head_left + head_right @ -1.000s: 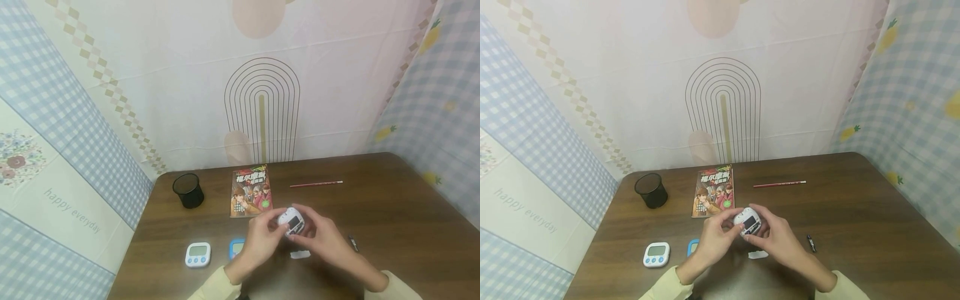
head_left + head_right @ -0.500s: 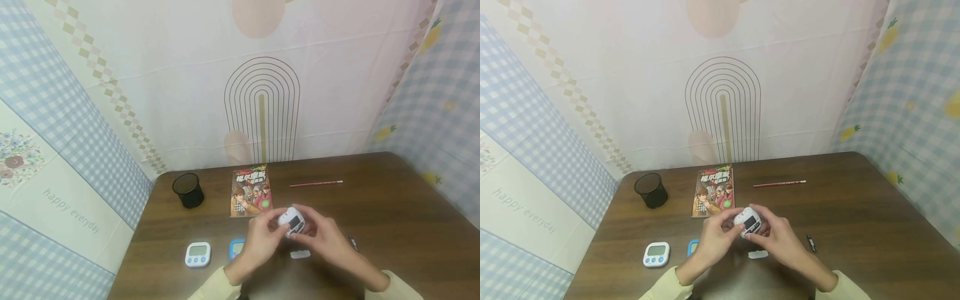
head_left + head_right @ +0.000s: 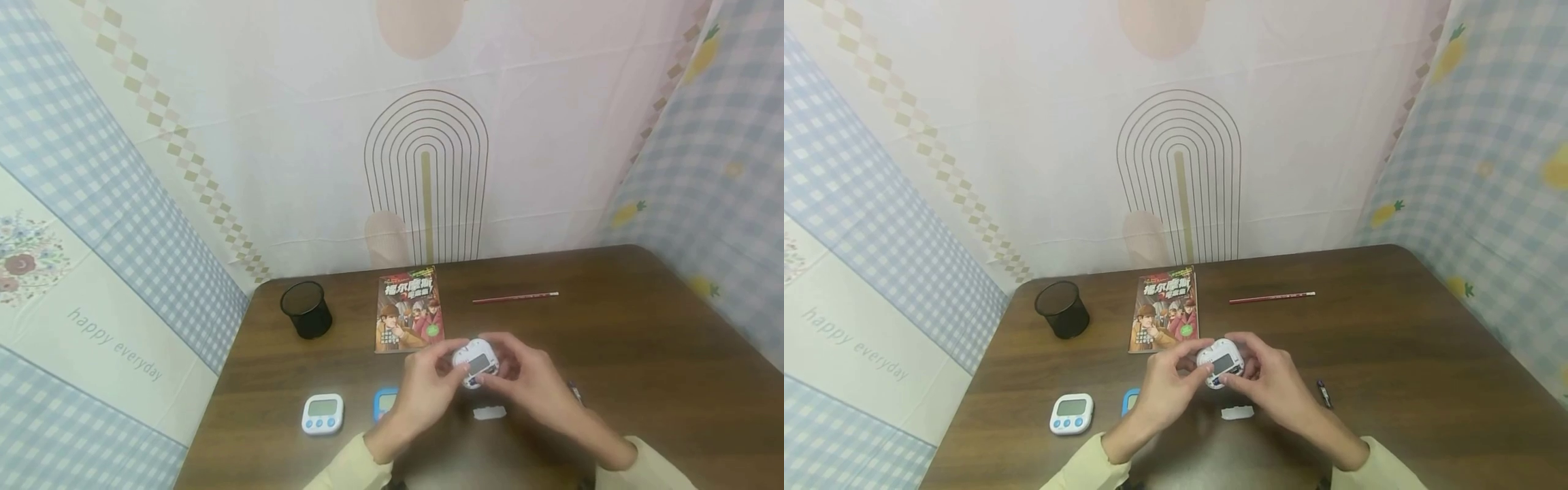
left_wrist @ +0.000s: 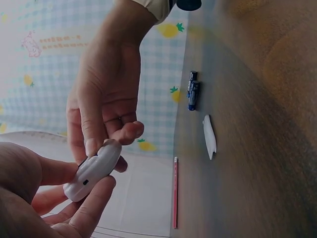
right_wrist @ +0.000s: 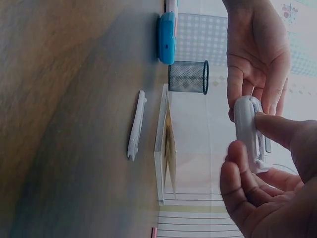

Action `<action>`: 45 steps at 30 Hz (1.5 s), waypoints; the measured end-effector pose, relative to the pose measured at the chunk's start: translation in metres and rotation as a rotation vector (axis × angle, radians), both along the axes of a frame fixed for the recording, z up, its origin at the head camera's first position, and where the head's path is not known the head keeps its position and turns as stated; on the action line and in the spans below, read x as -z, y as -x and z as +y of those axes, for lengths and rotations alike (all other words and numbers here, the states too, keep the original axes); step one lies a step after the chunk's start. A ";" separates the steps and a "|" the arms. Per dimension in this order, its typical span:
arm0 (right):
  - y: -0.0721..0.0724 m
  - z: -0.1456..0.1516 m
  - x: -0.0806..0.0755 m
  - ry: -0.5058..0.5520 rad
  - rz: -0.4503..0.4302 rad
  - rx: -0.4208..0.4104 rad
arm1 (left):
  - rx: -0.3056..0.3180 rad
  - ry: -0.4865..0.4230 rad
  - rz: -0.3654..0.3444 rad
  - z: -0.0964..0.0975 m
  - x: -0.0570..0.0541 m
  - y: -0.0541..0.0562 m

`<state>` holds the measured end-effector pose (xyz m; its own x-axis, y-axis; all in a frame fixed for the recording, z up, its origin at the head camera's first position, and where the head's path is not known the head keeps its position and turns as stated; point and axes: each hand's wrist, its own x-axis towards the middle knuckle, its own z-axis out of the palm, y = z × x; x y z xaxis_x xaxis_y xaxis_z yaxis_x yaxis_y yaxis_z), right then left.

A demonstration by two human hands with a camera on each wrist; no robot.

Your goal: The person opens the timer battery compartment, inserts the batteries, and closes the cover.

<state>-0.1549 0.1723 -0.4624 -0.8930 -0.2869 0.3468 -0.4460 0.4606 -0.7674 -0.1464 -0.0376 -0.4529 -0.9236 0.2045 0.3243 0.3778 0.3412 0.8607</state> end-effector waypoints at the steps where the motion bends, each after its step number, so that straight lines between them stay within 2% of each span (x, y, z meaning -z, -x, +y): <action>1: 0.001 0.000 0.000 -0.015 0.001 -0.006 | -0.001 0.000 -0.004 0.000 0.000 0.001; 4: 0.003 0.002 -0.002 -0.075 -0.010 -0.033 | -0.009 0.000 -0.026 -0.002 -0.001 0.002; 10: 0.008 0.006 0.002 -0.235 -0.118 -0.075 | -0.057 -0.020 -0.064 -0.005 -0.008 0.004; 15: 0.008 0.006 0.009 -0.382 -0.084 -0.085 | -0.063 -0.034 -0.071 -0.005 -0.010 0.003; 20: 0.007 0.005 0.014 -0.488 -0.110 -0.098 | -0.054 -0.050 -0.069 -0.003 -0.009 0.003; 26: 0.006 0.006 0.015 -0.532 -0.078 -0.129 | -0.051 -0.051 -0.074 -0.003 -0.008 0.003; 38: 0.006 0.008 0.018 -0.588 -0.023 -0.197 | -0.055 -0.029 -0.038 -0.003 -0.008 0.003; 45: 0.004 0.009 0.019 -0.596 0.035 -0.228 | -0.047 -0.032 -0.034 -0.002 -0.008 0.002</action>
